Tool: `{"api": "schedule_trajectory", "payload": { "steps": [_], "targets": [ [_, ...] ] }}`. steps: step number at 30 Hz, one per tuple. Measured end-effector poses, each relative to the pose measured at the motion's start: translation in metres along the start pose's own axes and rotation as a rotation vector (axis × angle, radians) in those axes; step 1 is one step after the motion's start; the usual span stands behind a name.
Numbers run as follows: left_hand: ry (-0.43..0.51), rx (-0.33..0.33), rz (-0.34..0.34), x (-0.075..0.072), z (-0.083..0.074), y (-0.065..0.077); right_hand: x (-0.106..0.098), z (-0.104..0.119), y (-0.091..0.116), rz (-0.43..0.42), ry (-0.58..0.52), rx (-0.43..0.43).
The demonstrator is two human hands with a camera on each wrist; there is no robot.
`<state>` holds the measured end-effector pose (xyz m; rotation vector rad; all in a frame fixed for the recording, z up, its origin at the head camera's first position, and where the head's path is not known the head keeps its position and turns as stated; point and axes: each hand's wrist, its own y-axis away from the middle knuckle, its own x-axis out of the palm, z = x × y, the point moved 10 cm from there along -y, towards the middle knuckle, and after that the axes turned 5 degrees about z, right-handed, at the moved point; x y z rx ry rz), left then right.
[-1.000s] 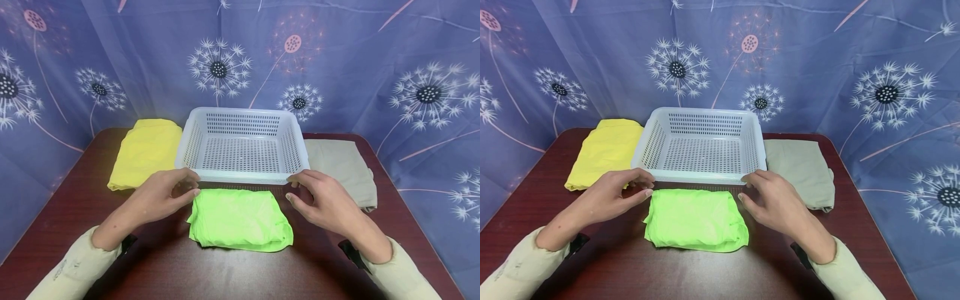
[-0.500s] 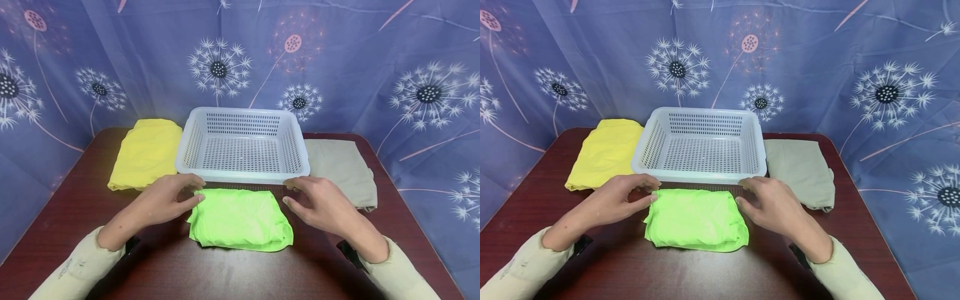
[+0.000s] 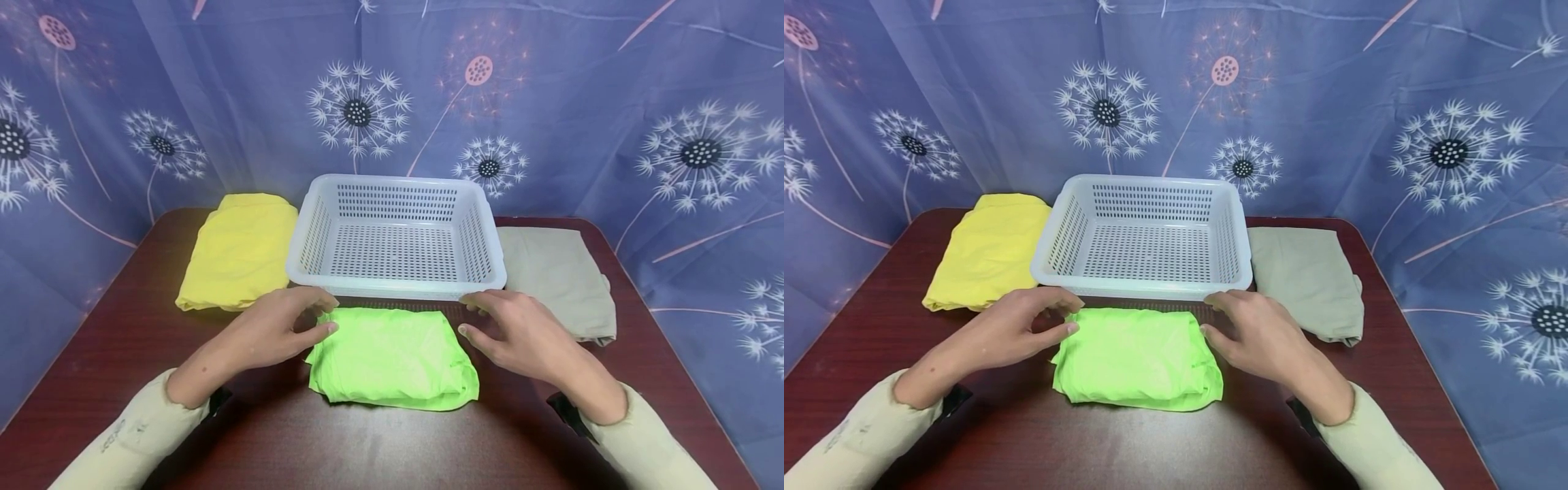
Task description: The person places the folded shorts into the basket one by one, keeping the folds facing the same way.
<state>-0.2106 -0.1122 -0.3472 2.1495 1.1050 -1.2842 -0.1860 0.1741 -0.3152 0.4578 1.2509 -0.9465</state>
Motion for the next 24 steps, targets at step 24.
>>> {"api": "schedule_trajectory", "payload": {
  "steps": [24],
  "targets": [
    [-0.052,0.012,0.026,0.013,0.006,-0.002,0.027,-0.002,-0.004,0.097,-0.006,0.036]
  ]
}}
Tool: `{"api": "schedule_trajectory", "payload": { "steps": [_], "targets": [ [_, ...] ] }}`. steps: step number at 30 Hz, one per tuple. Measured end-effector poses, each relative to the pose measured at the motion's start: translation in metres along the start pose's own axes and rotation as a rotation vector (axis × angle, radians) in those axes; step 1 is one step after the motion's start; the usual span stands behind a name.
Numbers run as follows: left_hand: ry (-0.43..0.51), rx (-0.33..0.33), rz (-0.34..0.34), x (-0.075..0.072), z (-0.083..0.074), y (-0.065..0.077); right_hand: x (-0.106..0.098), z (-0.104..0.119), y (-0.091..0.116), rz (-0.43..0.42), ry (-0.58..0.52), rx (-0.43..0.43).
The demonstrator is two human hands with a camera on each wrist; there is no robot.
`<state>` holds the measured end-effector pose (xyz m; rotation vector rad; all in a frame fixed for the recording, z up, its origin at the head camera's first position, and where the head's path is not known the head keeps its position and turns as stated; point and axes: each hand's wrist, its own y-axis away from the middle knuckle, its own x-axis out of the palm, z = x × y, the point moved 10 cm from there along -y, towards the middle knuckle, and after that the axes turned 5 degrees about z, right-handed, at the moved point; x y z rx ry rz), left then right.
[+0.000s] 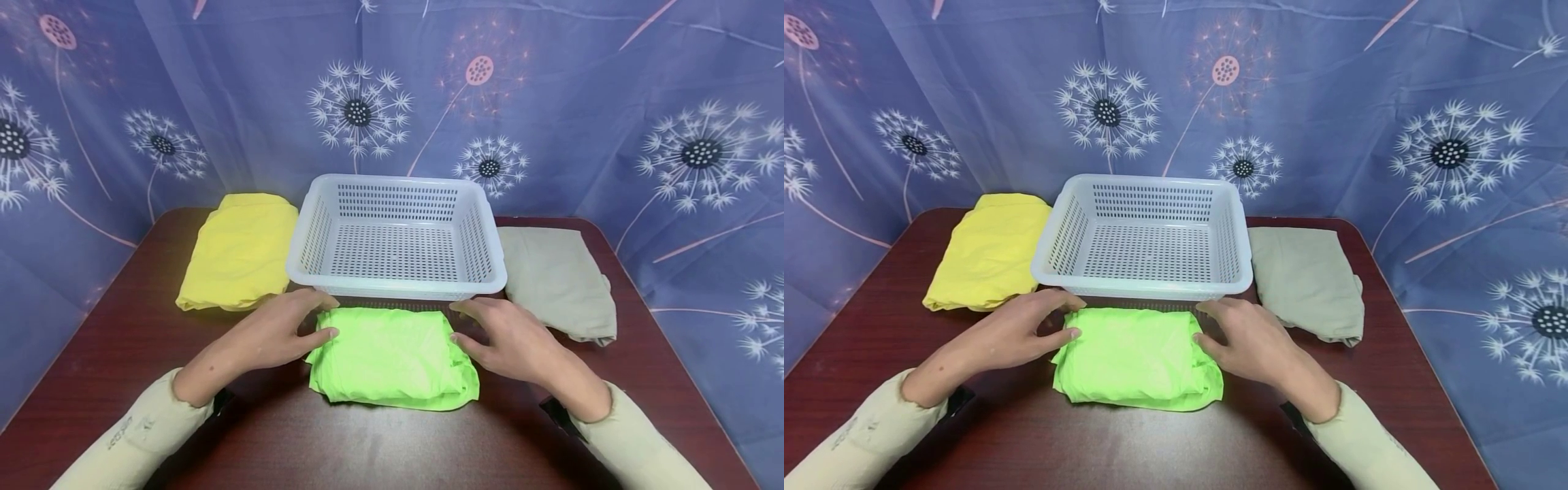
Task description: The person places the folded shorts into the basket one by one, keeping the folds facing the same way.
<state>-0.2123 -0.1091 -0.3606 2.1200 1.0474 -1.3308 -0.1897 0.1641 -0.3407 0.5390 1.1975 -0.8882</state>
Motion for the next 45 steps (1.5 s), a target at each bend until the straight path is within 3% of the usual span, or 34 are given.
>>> {"api": "schedule_trajectory", "payload": {
  "steps": [17,28,45],
  "targets": [
    [-0.017,-0.057,0.095,0.012,0.01,0.002,0.012,-0.001,-0.003,0.017,0.015,0.018],
    [-0.02,-0.088,0.109,0.015,0.015,0.003,0.018,-0.002,-0.003,0.045,-0.002,0.034],
    [0.087,-0.187,0.162,0.02,0.024,0.001,0.031,-0.008,-0.006,0.143,-0.099,0.043]
  ]
}}
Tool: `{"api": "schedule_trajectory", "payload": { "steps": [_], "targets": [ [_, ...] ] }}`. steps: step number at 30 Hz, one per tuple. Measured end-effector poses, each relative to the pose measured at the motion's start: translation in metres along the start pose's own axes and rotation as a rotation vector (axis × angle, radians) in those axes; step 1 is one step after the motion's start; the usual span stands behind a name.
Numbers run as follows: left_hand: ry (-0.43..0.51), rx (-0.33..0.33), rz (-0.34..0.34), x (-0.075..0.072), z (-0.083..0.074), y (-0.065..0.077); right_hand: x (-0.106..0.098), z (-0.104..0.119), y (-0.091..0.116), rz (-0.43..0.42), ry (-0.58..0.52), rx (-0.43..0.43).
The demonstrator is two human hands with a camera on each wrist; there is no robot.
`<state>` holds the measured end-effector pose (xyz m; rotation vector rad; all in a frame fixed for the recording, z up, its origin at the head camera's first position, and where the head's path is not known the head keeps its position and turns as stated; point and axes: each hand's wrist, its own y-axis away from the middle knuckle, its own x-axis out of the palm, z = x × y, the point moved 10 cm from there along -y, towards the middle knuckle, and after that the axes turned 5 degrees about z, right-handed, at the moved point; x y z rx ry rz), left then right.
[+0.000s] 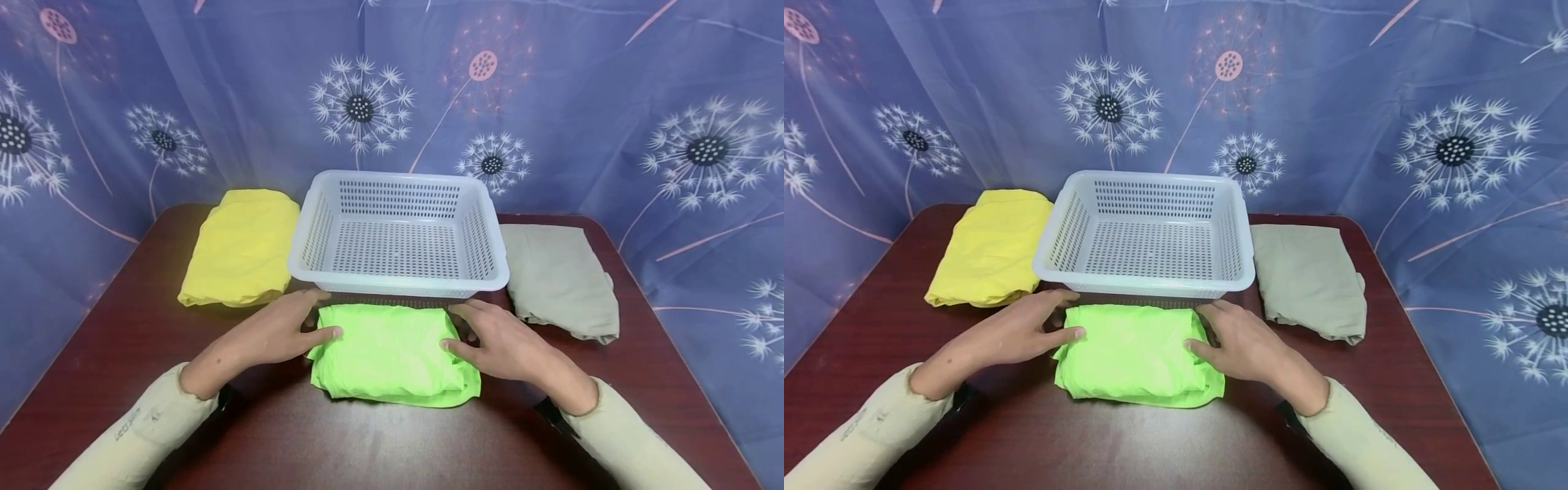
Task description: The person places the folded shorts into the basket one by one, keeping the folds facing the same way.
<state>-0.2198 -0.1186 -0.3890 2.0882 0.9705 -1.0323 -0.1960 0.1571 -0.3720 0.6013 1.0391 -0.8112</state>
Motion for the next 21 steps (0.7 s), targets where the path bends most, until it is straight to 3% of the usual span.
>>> {"api": "schedule_trajectory", "payload": {
  "steps": [8,21],
  "targets": [
    [0.083,-0.093,0.052,0.0023,0.007,-0.0003,-0.0005,-0.0013,-0.0009,0.005,-0.062,-0.012],
    [0.101,-0.098,0.074,0.0069,0.007,-0.0009,0.0045,-0.0041,-0.007,0.022,-0.152,0.0]
  ]
}}
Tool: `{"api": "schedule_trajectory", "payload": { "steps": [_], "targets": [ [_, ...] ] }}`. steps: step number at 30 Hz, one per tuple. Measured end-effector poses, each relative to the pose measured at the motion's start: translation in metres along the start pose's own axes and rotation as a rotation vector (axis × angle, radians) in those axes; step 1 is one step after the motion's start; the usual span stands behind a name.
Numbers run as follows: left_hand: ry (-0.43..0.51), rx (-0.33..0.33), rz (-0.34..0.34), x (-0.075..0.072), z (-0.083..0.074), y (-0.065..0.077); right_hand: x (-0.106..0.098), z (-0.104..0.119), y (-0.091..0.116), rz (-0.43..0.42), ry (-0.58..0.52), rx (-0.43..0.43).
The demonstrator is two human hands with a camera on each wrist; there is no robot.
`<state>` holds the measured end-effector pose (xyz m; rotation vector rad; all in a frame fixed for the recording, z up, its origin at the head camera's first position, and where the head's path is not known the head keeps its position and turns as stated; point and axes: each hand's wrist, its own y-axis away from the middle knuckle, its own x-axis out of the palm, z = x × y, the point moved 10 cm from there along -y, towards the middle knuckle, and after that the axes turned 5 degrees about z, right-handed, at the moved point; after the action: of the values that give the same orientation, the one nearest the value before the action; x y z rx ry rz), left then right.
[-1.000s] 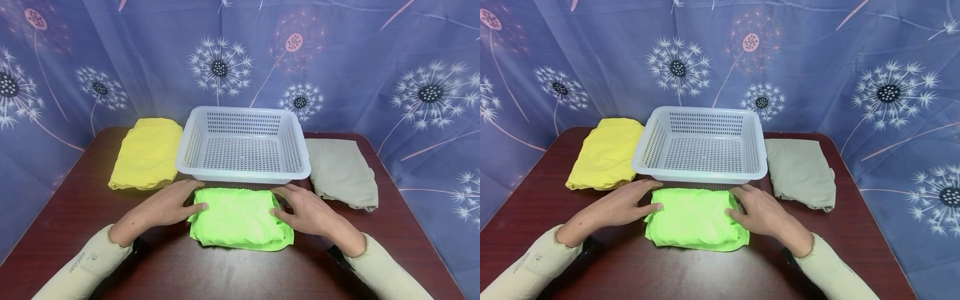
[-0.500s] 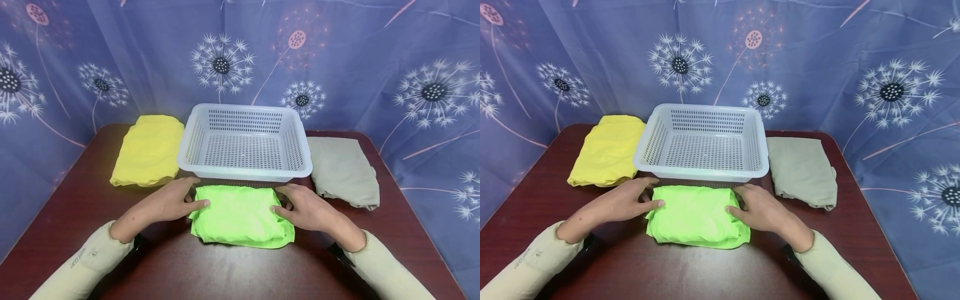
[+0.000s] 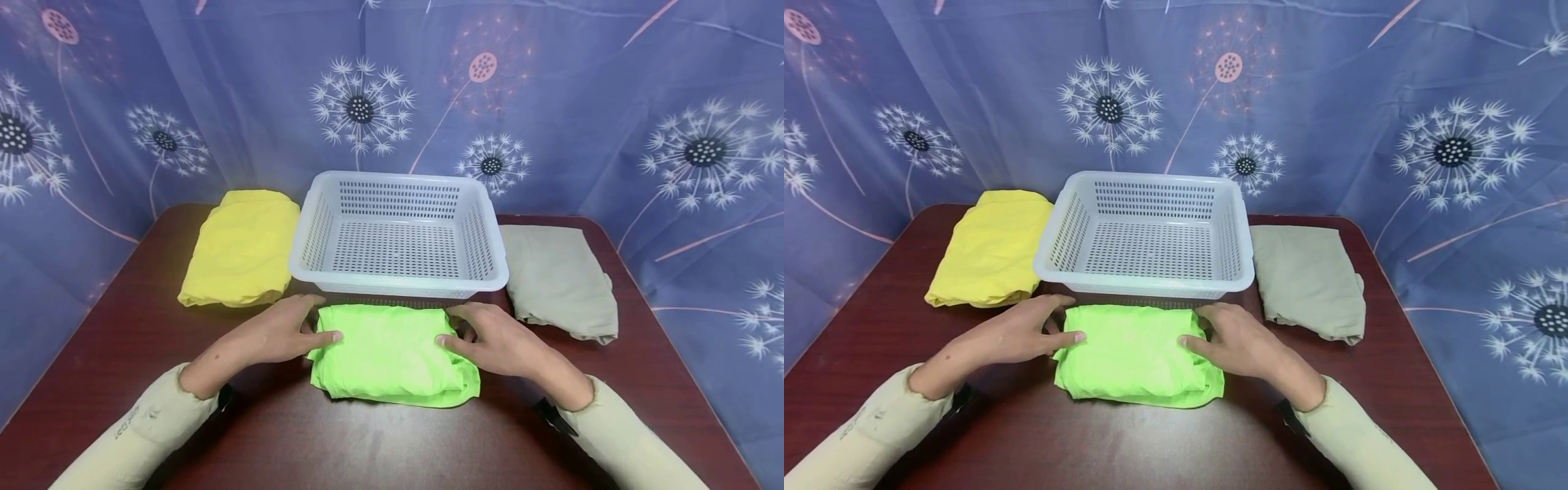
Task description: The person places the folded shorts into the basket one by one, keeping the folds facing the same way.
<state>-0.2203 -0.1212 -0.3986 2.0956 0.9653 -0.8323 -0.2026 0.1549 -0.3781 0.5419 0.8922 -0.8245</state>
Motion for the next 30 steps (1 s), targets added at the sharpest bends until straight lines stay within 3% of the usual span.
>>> {"api": "schedule_trajectory", "payload": {
  "steps": [12,21,30],
  "targets": [
    [-0.025,0.038,-0.031,0.002,-0.002,-0.003,0.001,-0.003,-0.002,0.016,-0.048,-0.013],
    [0.017,0.059,-0.038,0.004,-0.003,-0.005,0.004,-0.006,-0.007,0.031,-0.105,-0.015],
    [0.006,0.055,-0.059,0.004,-0.002,-0.007,0.014,-0.015,-0.016,0.107,-0.205,-0.01]
  ]
}}
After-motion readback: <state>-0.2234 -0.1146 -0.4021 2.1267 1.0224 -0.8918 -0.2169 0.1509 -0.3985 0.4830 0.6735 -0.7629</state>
